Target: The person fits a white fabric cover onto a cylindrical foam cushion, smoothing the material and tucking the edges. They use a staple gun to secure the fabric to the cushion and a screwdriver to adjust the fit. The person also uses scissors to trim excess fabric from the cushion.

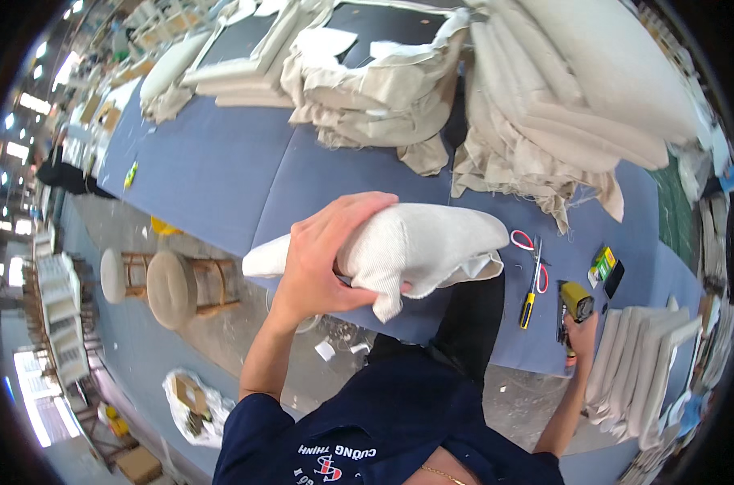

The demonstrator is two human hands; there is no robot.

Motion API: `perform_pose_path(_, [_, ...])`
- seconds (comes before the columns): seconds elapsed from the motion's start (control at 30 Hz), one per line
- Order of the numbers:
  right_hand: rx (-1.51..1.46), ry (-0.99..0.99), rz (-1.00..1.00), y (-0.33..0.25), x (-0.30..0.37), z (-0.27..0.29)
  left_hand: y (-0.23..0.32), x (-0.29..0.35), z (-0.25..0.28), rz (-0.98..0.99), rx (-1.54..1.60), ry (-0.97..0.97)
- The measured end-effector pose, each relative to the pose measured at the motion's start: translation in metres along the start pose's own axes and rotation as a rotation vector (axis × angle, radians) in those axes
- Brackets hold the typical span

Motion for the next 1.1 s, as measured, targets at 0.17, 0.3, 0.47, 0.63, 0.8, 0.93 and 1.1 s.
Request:
perform_pose_path(0.17, [0.188, 0.261, -0.024, 0.196, -0.025, -0.049, 0.008, -0.005, 0.001, -0.105, -0.087, 0.000])
perform_pose_path(0.3, [0.321, 0.222, -0.219, 0.231, -0.010, -0.057, 0.015, -0.002, -0.021, -0.113, -0.145, 0.001])
perform_pose_path(0.47, [0.721, 0.396, -0.205, 0.155, -0.010, -0.069, -0.014, 0.015, -0.015, 0.084, -0.136, 0.054])
perform_pose_path(0.63, [0.258, 0.313, -0.185, 0.113, -0.004, -0.107, -0.030, 0.003, -0.010, 0.243, -0.050, 0.113])
perform_pose_path(0.8, [-0.231, 0.265, 0.034, 0.010, 0.019, -0.163, -0.016, -0.043, -0.017, -0.115, -0.138, 0.112])
perform_pose_path(0.93, [-0.300, 0.223, 0.269, -0.125, 0.033, -0.190, -0.008, -0.096, -0.036, -0.177, -0.027, -0.125])
perform_pose_path(1.1, [-0.563, -0.017, 0.685, -0.304, 0.058, -0.201, -0.027, -0.123, -0.049, -0.123, 0.236, -0.184])
Point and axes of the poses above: each hand's wrist, its own x-axis away from the middle knuckle, its own z-axis out of the back of the hand, y = z × x, the point moved 10 cm from there along -x, towards the middle knuckle, and after that the axes turned 13 degrees about -x, right-handed, at the moved point
